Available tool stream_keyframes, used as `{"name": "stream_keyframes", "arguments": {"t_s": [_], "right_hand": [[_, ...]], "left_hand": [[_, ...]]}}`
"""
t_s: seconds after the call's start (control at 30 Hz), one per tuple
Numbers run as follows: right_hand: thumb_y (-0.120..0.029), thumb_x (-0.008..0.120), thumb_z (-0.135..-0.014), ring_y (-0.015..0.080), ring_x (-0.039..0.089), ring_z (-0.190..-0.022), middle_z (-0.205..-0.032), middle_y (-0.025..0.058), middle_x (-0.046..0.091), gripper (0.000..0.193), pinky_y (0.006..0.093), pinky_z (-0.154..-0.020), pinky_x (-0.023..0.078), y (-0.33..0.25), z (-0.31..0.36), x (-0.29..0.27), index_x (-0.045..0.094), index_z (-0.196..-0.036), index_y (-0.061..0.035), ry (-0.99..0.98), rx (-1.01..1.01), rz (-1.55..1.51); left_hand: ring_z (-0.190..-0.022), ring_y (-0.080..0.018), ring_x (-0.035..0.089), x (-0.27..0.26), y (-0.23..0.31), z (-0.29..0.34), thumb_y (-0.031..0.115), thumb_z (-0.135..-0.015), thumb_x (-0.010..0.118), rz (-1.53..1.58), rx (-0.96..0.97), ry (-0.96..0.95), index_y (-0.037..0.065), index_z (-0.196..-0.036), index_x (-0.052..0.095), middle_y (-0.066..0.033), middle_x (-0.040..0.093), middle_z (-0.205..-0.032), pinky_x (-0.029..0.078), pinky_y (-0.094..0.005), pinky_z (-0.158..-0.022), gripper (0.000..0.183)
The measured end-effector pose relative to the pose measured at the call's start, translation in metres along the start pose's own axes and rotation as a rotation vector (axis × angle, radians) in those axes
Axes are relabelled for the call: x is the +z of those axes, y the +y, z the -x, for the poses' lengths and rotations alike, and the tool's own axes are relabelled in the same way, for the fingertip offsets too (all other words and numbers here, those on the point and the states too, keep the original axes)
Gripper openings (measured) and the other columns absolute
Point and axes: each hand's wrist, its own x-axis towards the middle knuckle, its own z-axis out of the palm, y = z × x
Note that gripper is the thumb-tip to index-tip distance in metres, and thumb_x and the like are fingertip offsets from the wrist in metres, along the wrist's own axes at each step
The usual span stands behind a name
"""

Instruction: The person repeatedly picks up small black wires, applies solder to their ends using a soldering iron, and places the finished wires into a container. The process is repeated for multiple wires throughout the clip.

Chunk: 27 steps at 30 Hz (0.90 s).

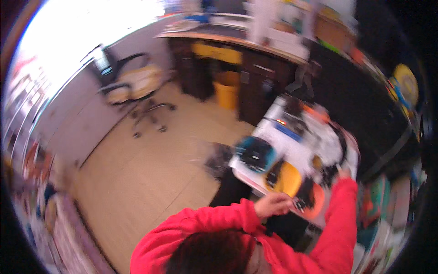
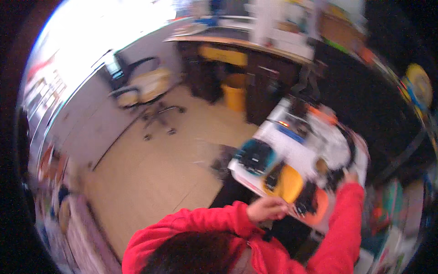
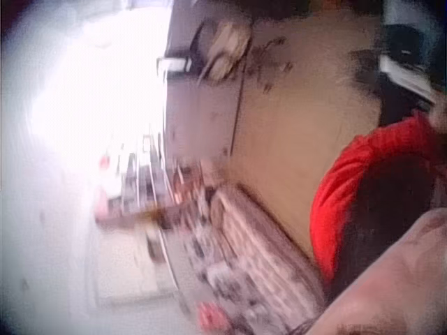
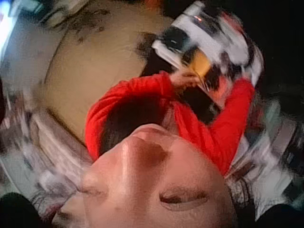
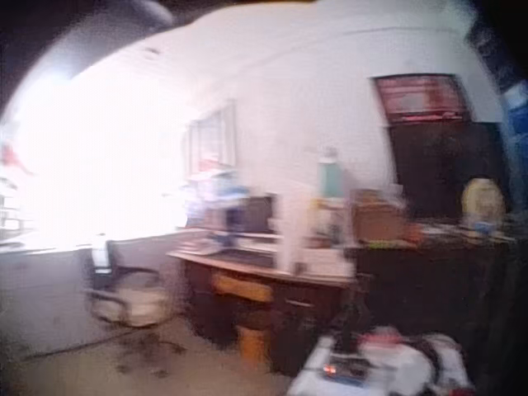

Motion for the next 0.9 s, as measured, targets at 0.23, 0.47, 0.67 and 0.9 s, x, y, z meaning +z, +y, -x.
{"name": "stream_keyframes", "arguments": {"t_s": [0.23,0.47,0.67,0.9], "right_hand": [[-0.023,0.059,-0.088,0.0155,0.044,-0.038,-0.053,0.0037,0.050,0.028,0.0316,-0.036,0.031,0.052,-0.056,-0.005,0.057,-0.068,-0.0041,-0.115,0.198,-0.140],[-0.017,0.057,-0.088,0.0070,0.040,-0.044,-0.057,-0.0013,0.047,0.016,0.0239,-0.039,0.030,-0.034,-0.009,-0.071,0.053,-0.076,-0.0068,0.073,-0.129,-0.271],[-0.011,0.057,-0.086,0.0058,0.046,-0.063,-0.076,-0.0033,0.053,0.014,0.0223,-0.055,0.038,-0.189,0.193,-0.089,0.062,-0.096,-0.0029,-0.006,-0.543,-0.188],[-0.017,0.063,-0.078,0.0333,0.060,-0.076,-0.080,0.0124,0.058,0.013,0.0440,-0.065,0.049,-0.229,0.401,0.041,0.060,-0.085,-0.0065,-0.091,-0.796,0.166]], "left_hand": [[-0.053,-0.0044,0.040,-0.017,0.003,0.007,0.022,-0.099,0.049,0.025,0.052,-0.031,0.005,-0.089,0.055,0.0028,0.049,-0.068,0.032,-0.0196,-0.047,0.020],[-0.057,-0.0038,0.048,-0.018,0.031,0.011,0.023,-0.098,0.050,-0.002,0.139,0.000,0.007,-0.086,0.056,0.0022,0.056,-0.071,0.038,-0.0185,-0.050,0.022],[-0.097,-0.0152,0.061,0.002,0.052,0.009,0.017,-0.097,0.051,0.103,0.214,0.019,0.000,-0.105,0.060,-0.0100,0.064,-0.109,0.051,-0.0299,-0.083,0.021],[-0.090,-0.0188,0.066,0.019,0.091,0.001,0.009,-0.099,0.042,0.173,0.322,0.012,-0.002,-0.094,0.055,-0.0148,0.058,-0.121,0.053,-0.0269,-0.078,0.017]]}}
